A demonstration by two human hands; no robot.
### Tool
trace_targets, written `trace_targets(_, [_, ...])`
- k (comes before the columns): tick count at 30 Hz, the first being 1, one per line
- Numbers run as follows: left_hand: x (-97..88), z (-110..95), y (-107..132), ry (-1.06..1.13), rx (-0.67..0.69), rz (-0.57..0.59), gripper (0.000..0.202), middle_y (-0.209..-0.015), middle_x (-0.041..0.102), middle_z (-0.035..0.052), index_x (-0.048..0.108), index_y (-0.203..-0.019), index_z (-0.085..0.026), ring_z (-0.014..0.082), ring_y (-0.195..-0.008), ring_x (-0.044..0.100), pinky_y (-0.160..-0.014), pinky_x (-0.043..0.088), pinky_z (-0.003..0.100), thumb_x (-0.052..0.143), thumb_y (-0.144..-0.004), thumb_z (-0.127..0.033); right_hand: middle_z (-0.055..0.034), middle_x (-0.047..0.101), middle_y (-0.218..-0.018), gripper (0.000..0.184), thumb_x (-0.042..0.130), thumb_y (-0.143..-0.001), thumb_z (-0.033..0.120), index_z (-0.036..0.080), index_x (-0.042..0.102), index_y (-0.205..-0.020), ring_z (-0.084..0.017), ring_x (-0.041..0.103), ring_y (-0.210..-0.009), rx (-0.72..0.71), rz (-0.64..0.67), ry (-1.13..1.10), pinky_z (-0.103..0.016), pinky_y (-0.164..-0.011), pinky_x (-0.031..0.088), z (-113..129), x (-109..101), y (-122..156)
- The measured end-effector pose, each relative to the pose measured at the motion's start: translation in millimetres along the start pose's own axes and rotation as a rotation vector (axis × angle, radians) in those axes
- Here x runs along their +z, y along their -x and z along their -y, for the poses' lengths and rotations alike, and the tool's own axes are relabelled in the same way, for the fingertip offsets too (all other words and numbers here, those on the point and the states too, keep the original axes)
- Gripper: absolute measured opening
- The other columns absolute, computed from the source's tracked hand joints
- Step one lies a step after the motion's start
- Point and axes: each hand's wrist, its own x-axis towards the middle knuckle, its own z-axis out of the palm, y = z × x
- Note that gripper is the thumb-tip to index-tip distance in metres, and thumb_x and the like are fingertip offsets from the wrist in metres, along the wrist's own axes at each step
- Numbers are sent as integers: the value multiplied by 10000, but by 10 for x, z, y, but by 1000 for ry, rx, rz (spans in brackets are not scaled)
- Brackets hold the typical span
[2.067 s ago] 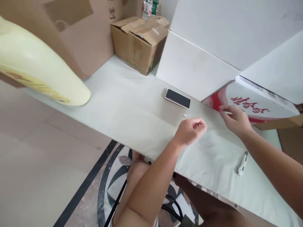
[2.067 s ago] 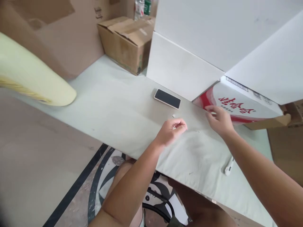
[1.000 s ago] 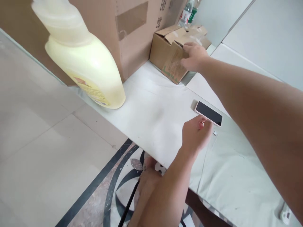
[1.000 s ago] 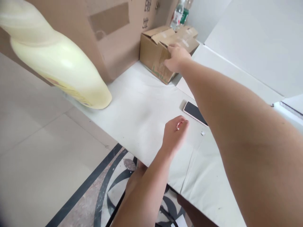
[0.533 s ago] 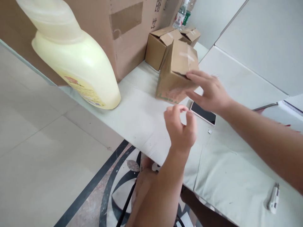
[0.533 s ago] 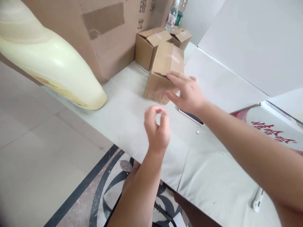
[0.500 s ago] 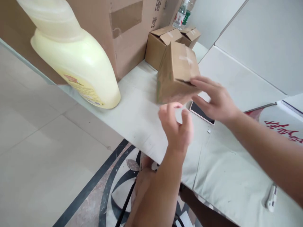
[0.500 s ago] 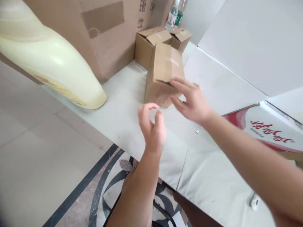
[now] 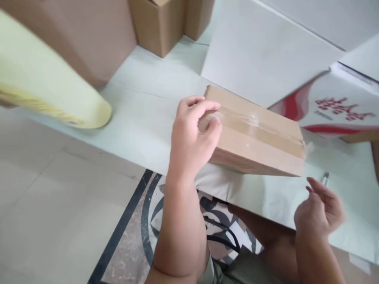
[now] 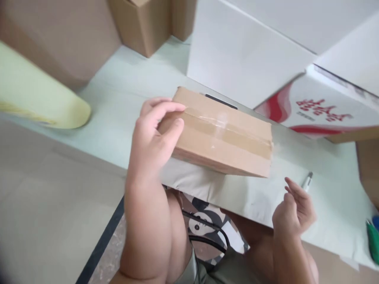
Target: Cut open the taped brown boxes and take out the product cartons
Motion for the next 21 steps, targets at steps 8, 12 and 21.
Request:
trace_targets(8, [713, -229, 38, -61, -33, 291, 168, -1099, 612, 61, 701, -807, -228, 234, -1103, 644, -1012, 593, 407, 662, -815, -65, -41, 642, -875, 157, 509, -854, 311, 207, 626, -867, -228, 677, -921, -37, -153, 302, -496, -950, 547, -520, -425, -310])
trace_targets(12, [1127, -303, 149, -60, -5, 375, 107, -1086, 618, 58, 686, -788, -234, 257, -1191, 607, -1065, 529, 432, 688, -797, -127, -82, 666, -948, 227, 518, -801, 344, 206, 668, -902, -246, 650, -962, 36, -115, 377, -459, -920, 537, -746, -552, -489])
trace_targets(21, [1522, -320, 399, 20, -16, 395, 94, -1065, 595, 45, 633, -751, -218, 244, -1154, 592, -1149, 413, 425, 724, -734, -204, -149, 725, -1174, 340, 528, -825, 269, 206, 773, -1052, -315, 623, -1113, 211, 302, 495, -530, -1053, 486, -937, -762, -710])
